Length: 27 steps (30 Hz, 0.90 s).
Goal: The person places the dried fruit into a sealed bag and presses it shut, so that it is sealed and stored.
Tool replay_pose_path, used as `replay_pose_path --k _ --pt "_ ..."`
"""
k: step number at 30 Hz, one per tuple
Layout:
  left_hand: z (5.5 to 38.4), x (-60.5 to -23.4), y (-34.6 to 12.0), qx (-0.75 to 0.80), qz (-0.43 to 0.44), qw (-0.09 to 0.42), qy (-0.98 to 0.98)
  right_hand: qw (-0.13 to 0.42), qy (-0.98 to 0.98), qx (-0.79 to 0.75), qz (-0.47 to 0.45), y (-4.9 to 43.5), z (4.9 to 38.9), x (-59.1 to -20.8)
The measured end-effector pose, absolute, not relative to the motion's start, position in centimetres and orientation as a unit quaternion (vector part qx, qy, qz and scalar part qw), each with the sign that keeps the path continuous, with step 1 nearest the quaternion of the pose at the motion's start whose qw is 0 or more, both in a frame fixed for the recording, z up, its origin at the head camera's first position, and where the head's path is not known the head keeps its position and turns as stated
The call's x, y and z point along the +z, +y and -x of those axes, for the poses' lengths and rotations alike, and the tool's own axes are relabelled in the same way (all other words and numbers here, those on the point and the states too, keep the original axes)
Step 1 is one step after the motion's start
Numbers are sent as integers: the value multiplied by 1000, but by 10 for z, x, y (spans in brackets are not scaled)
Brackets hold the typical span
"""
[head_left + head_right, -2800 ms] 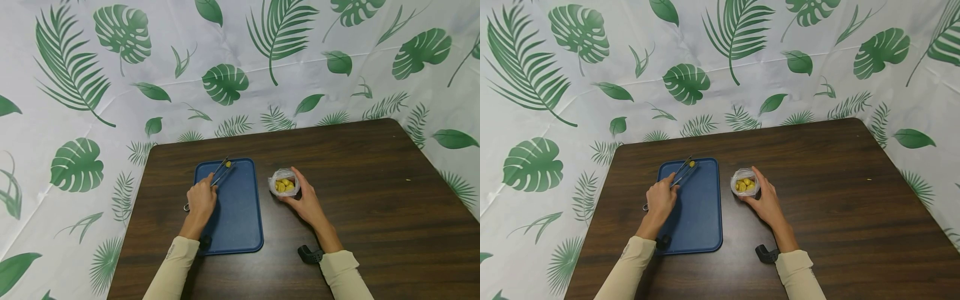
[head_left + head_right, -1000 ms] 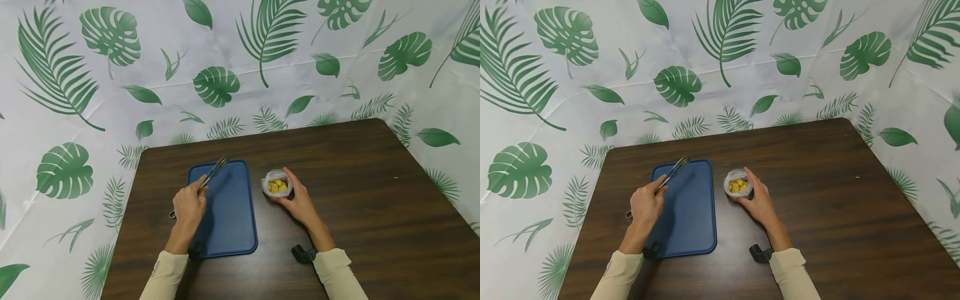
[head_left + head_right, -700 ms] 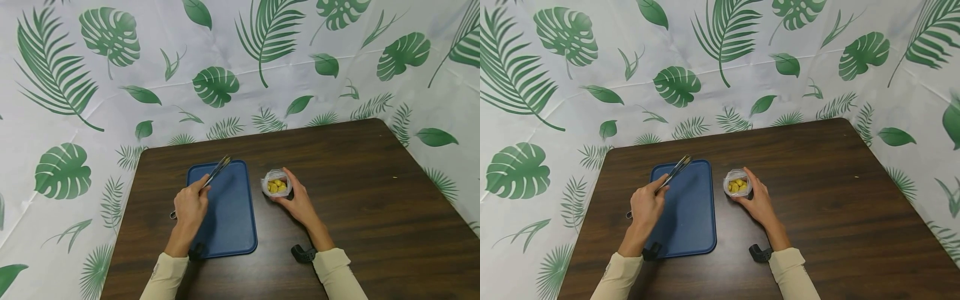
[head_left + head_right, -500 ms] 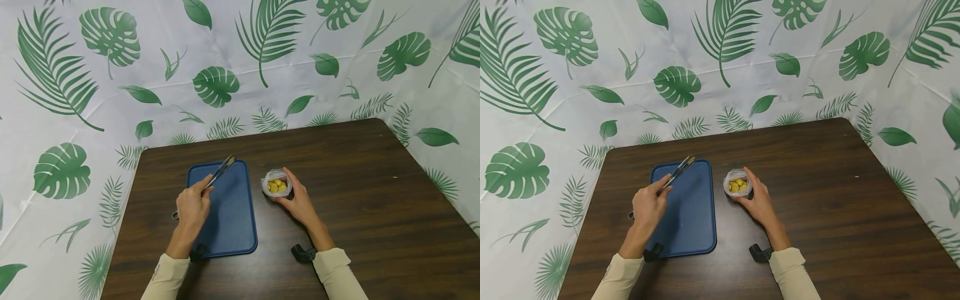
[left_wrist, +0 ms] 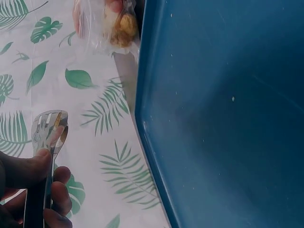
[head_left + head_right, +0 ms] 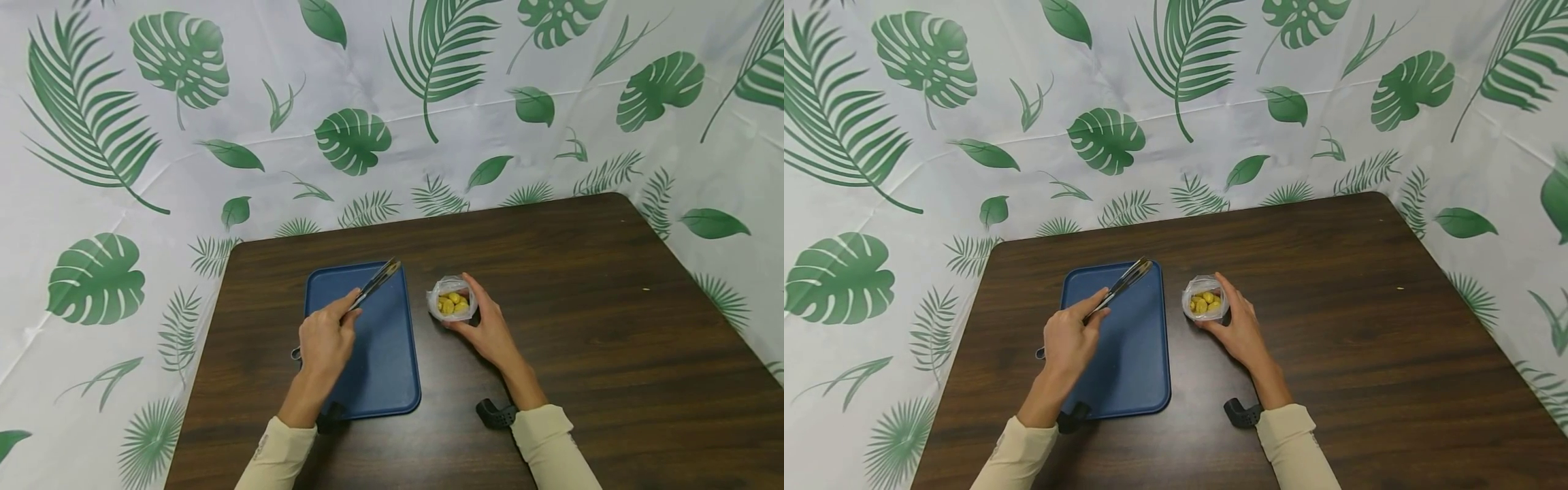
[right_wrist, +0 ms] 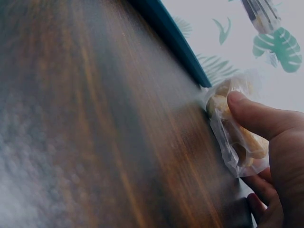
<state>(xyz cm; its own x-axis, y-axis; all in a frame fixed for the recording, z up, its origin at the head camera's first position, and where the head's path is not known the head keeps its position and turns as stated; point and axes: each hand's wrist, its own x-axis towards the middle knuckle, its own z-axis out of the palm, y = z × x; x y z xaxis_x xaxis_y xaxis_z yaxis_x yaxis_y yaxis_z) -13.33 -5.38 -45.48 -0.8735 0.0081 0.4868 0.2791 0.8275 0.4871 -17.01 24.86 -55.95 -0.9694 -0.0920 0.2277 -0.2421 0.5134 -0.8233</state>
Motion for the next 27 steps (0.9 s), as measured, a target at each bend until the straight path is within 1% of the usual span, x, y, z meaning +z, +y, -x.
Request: replay_pose_path --k 10,18,27 --pt "131 -455 -46 -290 94 229 -924 80 -863 489 -103 249 171 -561" --pt "129 -457 -38 -296 109 229 -921 88 -863 485 -110 250 173 -562" --pt "125 -458 -31 -291 131 236 -918 86 -865 481 -113 250 172 -562"
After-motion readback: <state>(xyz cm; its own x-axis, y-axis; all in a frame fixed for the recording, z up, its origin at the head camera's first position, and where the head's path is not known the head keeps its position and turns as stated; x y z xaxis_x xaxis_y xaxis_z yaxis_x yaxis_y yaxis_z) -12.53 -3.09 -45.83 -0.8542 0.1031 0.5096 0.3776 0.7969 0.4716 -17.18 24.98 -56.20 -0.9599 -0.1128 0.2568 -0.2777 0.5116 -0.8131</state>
